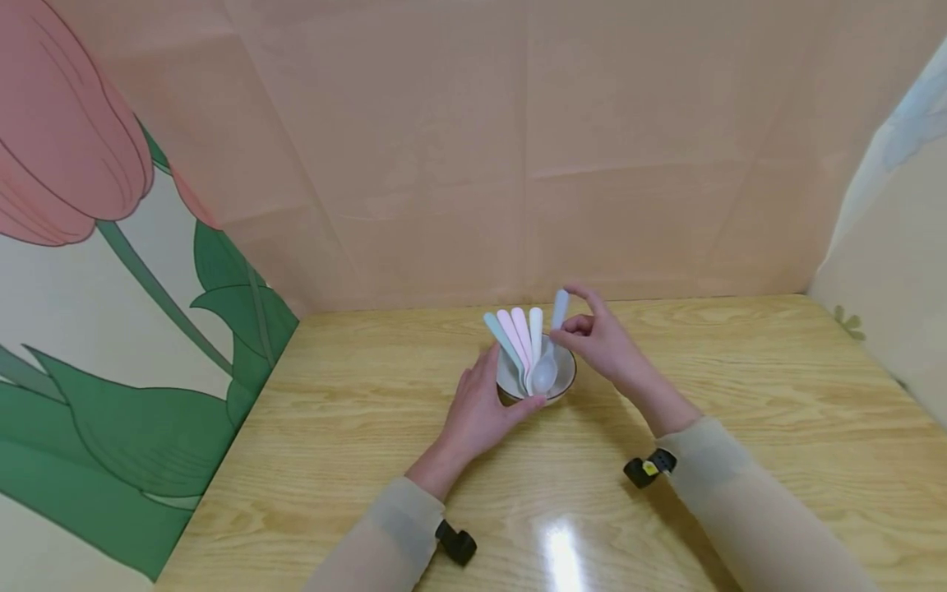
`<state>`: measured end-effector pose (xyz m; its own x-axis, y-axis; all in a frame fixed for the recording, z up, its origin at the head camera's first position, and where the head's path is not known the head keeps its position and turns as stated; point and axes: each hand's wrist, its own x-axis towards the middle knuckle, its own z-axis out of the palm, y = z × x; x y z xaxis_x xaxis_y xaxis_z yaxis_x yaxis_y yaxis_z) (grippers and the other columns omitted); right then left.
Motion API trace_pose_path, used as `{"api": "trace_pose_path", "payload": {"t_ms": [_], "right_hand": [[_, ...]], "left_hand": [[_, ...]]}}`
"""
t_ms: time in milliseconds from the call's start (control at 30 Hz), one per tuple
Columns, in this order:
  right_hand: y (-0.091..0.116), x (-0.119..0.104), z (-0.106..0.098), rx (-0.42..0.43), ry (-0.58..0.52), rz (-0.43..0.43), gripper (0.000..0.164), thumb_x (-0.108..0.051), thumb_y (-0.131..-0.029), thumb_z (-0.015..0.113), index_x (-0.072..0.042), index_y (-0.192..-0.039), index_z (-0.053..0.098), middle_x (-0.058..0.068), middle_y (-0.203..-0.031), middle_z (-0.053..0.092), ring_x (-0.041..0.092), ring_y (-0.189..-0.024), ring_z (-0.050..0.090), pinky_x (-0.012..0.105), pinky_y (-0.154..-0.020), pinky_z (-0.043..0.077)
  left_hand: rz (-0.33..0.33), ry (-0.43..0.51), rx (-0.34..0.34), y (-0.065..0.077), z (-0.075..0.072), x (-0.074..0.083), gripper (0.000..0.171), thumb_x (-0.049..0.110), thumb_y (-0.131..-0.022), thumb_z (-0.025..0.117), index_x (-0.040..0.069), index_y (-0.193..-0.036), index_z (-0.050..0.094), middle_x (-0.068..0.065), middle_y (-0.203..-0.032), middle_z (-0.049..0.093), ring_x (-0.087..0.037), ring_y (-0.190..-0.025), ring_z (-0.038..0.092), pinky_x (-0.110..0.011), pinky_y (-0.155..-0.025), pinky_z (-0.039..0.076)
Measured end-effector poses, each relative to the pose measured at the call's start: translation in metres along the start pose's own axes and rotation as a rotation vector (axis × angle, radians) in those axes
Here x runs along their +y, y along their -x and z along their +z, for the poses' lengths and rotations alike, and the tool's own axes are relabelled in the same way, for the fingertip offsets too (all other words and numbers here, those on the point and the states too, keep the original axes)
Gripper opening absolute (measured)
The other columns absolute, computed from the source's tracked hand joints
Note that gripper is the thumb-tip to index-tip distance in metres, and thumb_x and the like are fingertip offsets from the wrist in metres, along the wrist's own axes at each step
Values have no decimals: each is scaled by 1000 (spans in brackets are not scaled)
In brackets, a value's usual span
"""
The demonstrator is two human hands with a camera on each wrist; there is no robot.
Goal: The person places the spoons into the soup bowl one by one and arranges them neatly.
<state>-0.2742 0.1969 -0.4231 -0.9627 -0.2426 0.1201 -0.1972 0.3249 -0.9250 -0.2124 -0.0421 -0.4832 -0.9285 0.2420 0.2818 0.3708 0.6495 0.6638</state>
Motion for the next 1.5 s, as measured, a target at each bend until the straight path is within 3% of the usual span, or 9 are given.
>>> {"api": "trace_pose_path", "payload": {"t_ms": [633,933,1267,1500], "right_hand": [[-2,9,4,-12,73,13,85,-13,-102,82,-10,-171,31,18,-104,74,24,-93,66,27,-81,52],[-4,13,4,8,128,-3,79,-12,-100,84,-3,-166,40,19,-111,70,26,-94,57,26,-74,47],[-7,16,2,-3,173,40,79,-15,-102,82,-4,-169,40,17,-120,69,27,-104,55,28,-81,47],[-7,17,3,-7,164,21,79,-14,-102,82,-3,-168,41,18,-120,70,28,-103,55,27,-78,47]], "left_hand": [[-16,-2,-19,1,1,0,110,62,-97,80,12,-176,22,-12,-170,45,-27,-153,47,-55,-130,27],[-9,-1,-16,0,0,1,109,61,-97,81,13,-176,23,-10,-167,48,-26,-150,49,-53,-128,30],[-7,-10,-25,0,1,1,110,66,-97,78,14,-177,21,-8,-170,46,-26,-152,47,-54,-129,29],[-8,-20,-20,-1,0,-2,111,68,-97,77,15,-177,21,-7,-171,44,-25,-153,46,-53,-129,29]]}}
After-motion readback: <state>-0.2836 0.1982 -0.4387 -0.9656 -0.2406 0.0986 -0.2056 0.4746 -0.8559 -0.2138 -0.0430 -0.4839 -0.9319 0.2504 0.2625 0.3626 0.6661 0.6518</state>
